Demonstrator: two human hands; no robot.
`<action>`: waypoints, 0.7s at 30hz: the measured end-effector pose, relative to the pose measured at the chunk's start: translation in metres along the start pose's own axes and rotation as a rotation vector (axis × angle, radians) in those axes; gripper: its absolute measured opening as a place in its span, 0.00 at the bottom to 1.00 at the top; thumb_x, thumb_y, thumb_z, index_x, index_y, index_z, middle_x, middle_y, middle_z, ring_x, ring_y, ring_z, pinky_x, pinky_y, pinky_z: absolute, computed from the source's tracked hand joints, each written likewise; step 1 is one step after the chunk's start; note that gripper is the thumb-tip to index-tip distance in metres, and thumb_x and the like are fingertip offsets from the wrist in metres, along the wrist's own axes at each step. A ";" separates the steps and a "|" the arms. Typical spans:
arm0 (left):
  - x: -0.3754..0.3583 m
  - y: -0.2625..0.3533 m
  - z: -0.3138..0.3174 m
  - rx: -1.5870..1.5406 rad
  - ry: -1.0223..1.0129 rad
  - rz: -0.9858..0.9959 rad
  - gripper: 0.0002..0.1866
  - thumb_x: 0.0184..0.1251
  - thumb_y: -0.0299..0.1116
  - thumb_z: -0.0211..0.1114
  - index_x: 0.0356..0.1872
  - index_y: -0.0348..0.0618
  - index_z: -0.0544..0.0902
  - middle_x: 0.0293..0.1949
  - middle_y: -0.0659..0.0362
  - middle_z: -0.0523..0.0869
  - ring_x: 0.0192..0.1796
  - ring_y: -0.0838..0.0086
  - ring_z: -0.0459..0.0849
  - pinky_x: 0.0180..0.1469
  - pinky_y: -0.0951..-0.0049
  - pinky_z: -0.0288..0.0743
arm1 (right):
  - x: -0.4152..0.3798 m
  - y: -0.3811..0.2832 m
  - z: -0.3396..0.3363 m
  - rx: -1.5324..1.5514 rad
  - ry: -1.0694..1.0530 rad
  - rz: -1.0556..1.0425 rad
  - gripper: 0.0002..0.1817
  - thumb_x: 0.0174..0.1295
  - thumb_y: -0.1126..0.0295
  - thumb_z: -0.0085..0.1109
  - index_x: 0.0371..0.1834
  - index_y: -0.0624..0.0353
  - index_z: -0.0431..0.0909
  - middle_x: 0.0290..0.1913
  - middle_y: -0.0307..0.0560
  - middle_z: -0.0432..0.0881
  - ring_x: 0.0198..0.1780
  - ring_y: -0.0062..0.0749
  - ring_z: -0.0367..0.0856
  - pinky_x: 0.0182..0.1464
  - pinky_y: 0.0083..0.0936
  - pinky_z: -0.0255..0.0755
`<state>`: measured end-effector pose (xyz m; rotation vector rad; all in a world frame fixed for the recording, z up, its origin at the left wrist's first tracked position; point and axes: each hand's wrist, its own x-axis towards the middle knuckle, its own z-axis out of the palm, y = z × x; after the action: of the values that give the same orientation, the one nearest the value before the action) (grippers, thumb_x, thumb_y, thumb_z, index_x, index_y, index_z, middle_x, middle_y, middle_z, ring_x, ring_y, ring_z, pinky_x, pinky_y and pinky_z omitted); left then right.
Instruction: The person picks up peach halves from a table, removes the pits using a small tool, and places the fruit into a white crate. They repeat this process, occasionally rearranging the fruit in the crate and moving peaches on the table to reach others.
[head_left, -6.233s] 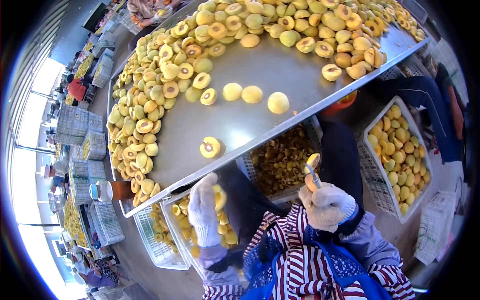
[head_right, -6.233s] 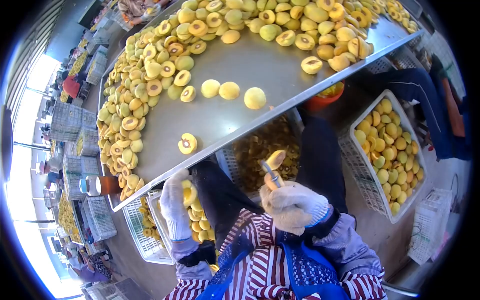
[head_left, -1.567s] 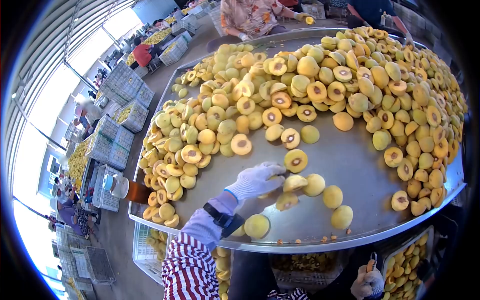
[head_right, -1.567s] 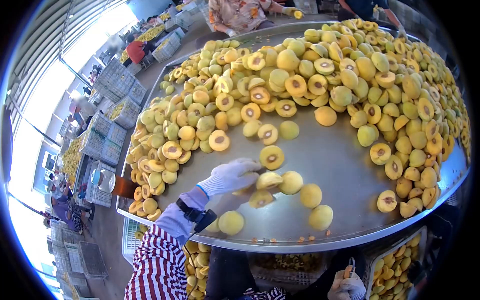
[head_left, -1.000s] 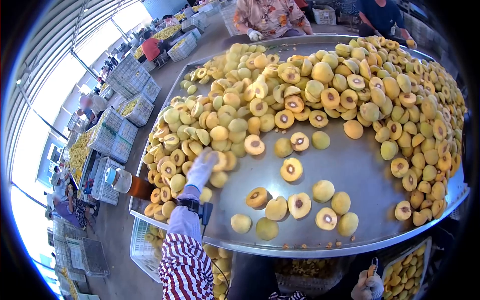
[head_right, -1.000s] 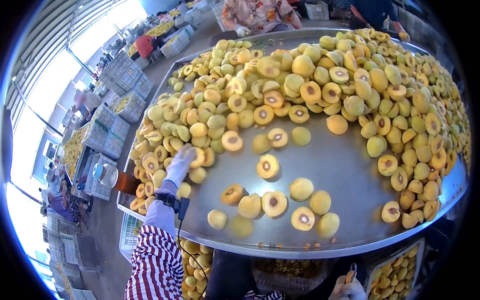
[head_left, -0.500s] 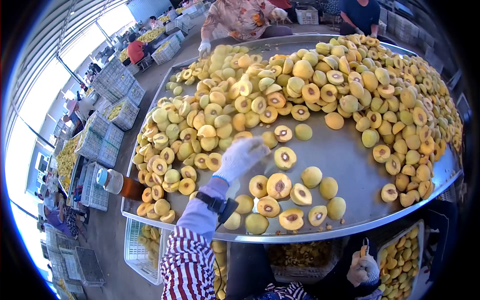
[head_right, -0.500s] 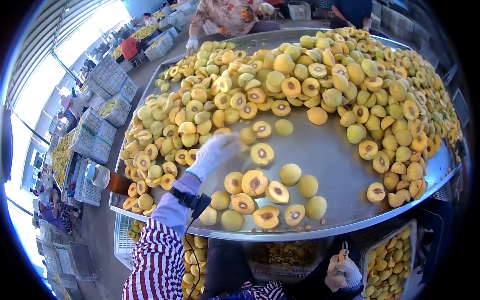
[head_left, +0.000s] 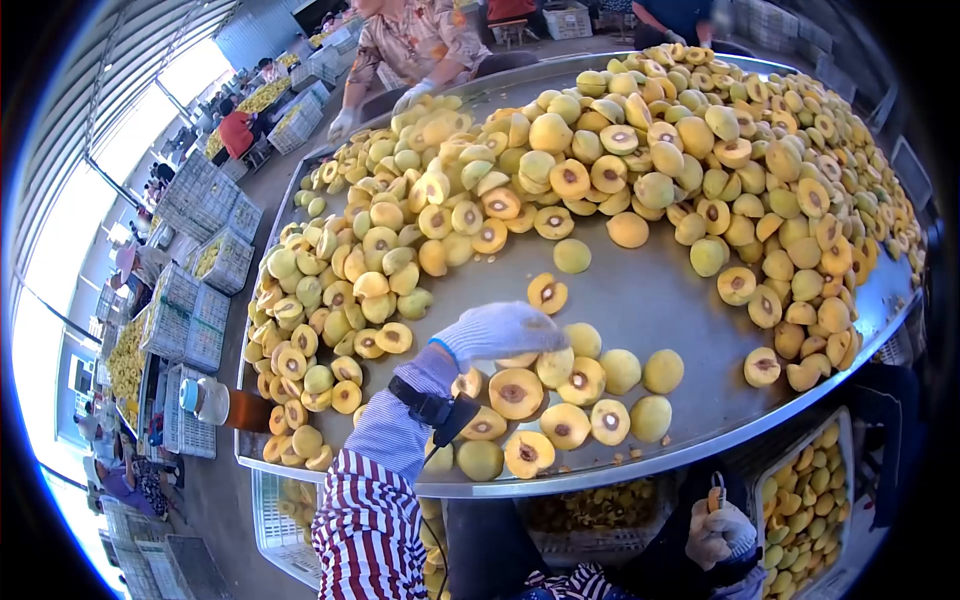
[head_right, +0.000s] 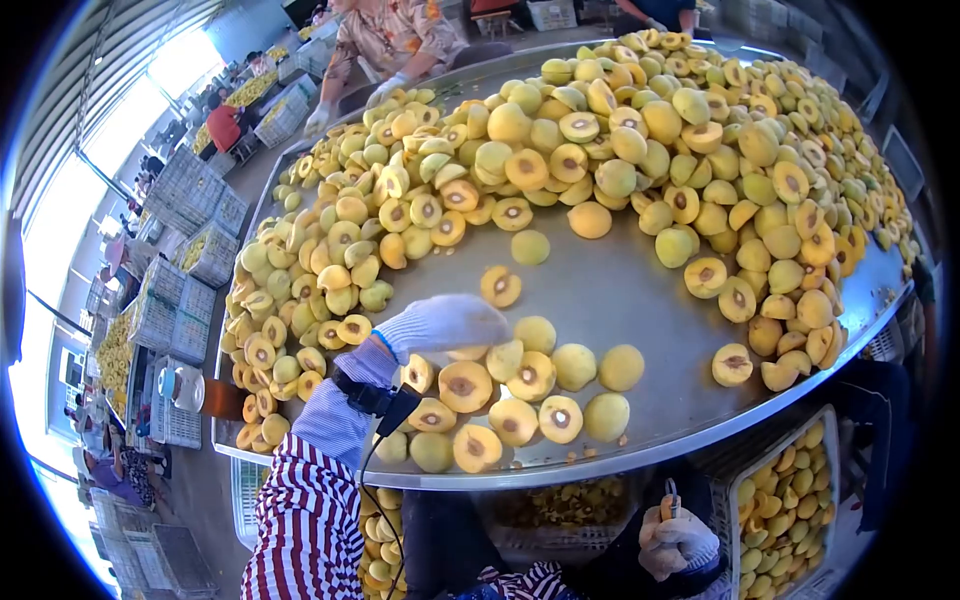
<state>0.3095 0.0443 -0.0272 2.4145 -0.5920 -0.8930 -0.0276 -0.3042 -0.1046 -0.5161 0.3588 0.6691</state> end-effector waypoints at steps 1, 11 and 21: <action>0.010 0.008 -0.005 0.035 0.089 -0.025 0.29 0.64 0.56 0.65 0.59 0.48 0.82 0.62 0.47 0.80 0.66 0.54 0.76 0.70 0.62 0.66 | -0.002 0.000 0.003 0.033 -0.002 -0.011 0.12 0.63 0.68 0.53 0.35 0.69 0.76 0.11 0.45 0.67 0.11 0.33 0.66 0.16 0.28 0.61; 0.166 -0.005 0.001 0.270 0.630 -0.005 0.38 0.56 0.51 0.70 0.68 0.49 0.71 0.70 0.47 0.67 0.72 0.46 0.63 0.71 0.55 0.64 | -0.011 0.006 -0.022 0.222 -0.005 -0.031 0.13 0.64 0.69 0.51 0.39 0.72 0.77 0.16 0.48 0.72 0.15 0.35 0.70 0.20 0.32 0.64; 0.067 0.013 0.040 0.132 0.260 0.103 0.39 0.55 0.52 0.71 0.69 0.55 0.71 0.70 0.51 0.69 0.72 0.52 0.67 0.72 0.58 0.63 | -0.005 0.000 0.017 -0.091 0.051 -0.150 0.08 0.74 0.65 0.49 0.39 0.57 0.67 0.11 0.35 0.62 0.06 0.22 0.57 0.09 0.21 0.54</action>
<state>0.3249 -0.0141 -0.0781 2.5365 -0.6854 -0.5007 -0.0286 -0.2970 -0.0882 -0.6407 0.3346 0.5295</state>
